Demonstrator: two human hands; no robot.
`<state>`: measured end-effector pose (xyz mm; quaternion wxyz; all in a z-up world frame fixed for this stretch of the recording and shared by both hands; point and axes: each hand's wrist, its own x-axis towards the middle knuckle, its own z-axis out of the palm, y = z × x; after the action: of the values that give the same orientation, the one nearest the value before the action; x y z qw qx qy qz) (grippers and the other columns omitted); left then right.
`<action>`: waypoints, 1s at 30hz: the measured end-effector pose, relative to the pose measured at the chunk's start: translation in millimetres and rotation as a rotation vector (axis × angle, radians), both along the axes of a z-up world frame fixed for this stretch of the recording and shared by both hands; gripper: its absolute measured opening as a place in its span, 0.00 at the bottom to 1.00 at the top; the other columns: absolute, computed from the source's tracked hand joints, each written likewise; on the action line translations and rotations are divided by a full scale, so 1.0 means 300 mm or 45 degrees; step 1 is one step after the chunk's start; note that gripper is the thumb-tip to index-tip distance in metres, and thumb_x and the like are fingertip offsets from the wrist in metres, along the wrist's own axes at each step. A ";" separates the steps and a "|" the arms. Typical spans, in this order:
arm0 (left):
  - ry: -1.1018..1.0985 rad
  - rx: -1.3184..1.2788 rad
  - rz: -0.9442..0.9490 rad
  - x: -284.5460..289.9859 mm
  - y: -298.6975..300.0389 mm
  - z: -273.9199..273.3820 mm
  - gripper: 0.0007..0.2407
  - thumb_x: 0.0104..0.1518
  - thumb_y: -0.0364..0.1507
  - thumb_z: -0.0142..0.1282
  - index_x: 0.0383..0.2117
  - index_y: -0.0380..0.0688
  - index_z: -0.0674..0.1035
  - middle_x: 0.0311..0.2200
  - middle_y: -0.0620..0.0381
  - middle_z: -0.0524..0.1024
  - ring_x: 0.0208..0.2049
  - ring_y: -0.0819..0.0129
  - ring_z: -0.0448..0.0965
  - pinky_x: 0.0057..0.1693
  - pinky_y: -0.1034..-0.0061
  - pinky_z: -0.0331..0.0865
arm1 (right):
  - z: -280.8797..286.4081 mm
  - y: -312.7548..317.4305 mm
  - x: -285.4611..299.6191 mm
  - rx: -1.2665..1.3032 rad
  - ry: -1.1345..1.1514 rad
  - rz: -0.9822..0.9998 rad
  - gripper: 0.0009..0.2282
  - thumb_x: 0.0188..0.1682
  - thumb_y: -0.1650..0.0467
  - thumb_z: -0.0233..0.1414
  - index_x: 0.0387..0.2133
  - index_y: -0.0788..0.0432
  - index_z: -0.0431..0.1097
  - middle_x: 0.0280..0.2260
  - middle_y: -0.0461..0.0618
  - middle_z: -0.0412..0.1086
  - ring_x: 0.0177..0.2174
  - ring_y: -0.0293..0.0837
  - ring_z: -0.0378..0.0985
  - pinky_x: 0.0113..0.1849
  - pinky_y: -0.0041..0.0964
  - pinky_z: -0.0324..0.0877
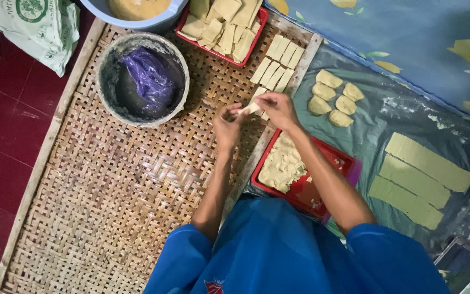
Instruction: Shaping and folding small pieces of dough into a specific snack form on a woven mat.
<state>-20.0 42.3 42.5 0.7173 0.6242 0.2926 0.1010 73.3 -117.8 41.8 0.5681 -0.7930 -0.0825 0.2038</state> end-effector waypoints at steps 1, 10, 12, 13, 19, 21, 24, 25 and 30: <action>0.000 0.000 0.000 0.015 0.006 -0.034 0.15 0.48 0.22 0.74 0.42 0.36 0.83 0.30 0.52 0.81 0.31 0.75 0.77 0.42 0.77 0.78 | 0.005 0.009 0.022 0.000 0.000 0.000 0.06 0.51 0.70 0.60 0.39 0.56 0.80 0.26 0.52 0.77 0.28 0.37 0.77 0.29 0.33 0.73; 0.066 0.059 0.054 0.093 0.039 -0.054 0.11 0.53 0.21 0.67 0.42 0.36 0.83 0.29 0.51 0.81 0.30 0.72 0.81 0.42 0.77 0.79 | -0.006 0.058 0.185 0.283 0.325 0.052 0.09 0.51 0.77 0.59 0.41 0.73 0.73 0.38 0.67 0.74 0.34 0.50 0.82 0.39 0.43 0.82; 0.089 0.096 0.053 0.097 0.037 -0.080 0.11 0.51 0.23 0.69 0.40 0.39 0.84 0.28 0.55 0.80 0.30 0.76 0.80 0.43 0.79 0.78 | -0.002 0.062 0.192 0.105 0.166 0.101 0.07 0.49 0.77 0.60 0.39 0.68 0.75 0.35 0.64 0.76 0.29 0.47 0.84 0.33 0.37 0.83; 0.092 0.097 0.054 0.098 0.034 -0.091 0.11 0.51 0.23 0.69 0.40 0.39 0.84 0.28 0.55 0.80 0.30 0.76 0.80 0.43 0.79 0.78 | -0.053 0.067 0.210 0.106 0.169 0.103 0.07 0.49 0.77 0.60 0.39 0.68 0.75 0.35 0.64 0.76 0.29 0.47 0.84 0.33 0.37 0.83; 0.286 0.420 -0.008 0.094 0.011 -0.045 0.05 0.53 0.26 0.65 0.35 0.48 0.88 0.29 0.47 0.85 0.36 0.57 0.87 0.39 0.67 0.78 | -0.104 0.094 0.222 -0.354 -0.438 0.141 0.05 0.42 0.71 0.65 0.29 0.46 0.82 0.26 0.48 0.78 0.32 0.52 0.83 0.34 0.43 0.78; 0.242 0.538 -0.027 0.096 0.009 -0.070 0.05 0.57 0.25 0.63 0.36 0.49 0.89 0.29 0.47 0.85 0.33 0.53 0.87 0.37 0.68 0.78 | -0.064 0.101 0.217 -0.336 -0.522 0.204 0.05 0.42 0.75 0.64 0.30 0.51 0.82 0.26 0.51 0.77 0.32 0.54 0.82 0.33 0.45 0.78; 0.248 0.713 -0.019 0.103 -0.005 -0.018 0.04 0.53 0.28 0.67 0.33 0.50 0.89 0.28 0.45 0.84 0.32 0.46 0.86 0.37 0.61 0.79 | -0.117 0.101 0.233 -0.334 -0.582 0.225 0.05 0.42 0.75 0.64 0.29 0.51 0.81 0.26 0.51 0.76 0.31 0.54 0.82 0.32 0.45 0.77; 0.250 0.712 -0.020 0.103 -0.006 -0.031 0.04 0.53 0.28 0.67 0.33 0.50 0.89 0.28 0.45 0.84 0.32 0.46 0.86 0.37 0.61 0.79 | -0.140 0.097 0.239 -0.334 -0.579 0.226 0.05 0.42 0.75 0.64 0.29 0.51 0.81 0.26 0.51 0.76 0.31 0.54 0.82 0.32 0.45 0.77; 0.278 0.698 -0.025 0.108 -0.017 -0.105 0.04 0.53 0.29 0.66 0.33 0.52 0.89 0.26 0.46 0.84 0.32 0.45 0.85 0.37 0.58 0.77 | -0.127 0.092 0.235 -0.364 -0.589 0.204 0.04 0.41 0.75 0.63 0.27 0.54 0.80 0.25 0.54 0.76 0.31 0.58 0.81 0.34 0.49 0.77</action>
<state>12.5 37.1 11.0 0.4873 0.8046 0.3239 0.1016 143.8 -90.1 3.6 0.3985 -0.8815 -0.2428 0.0713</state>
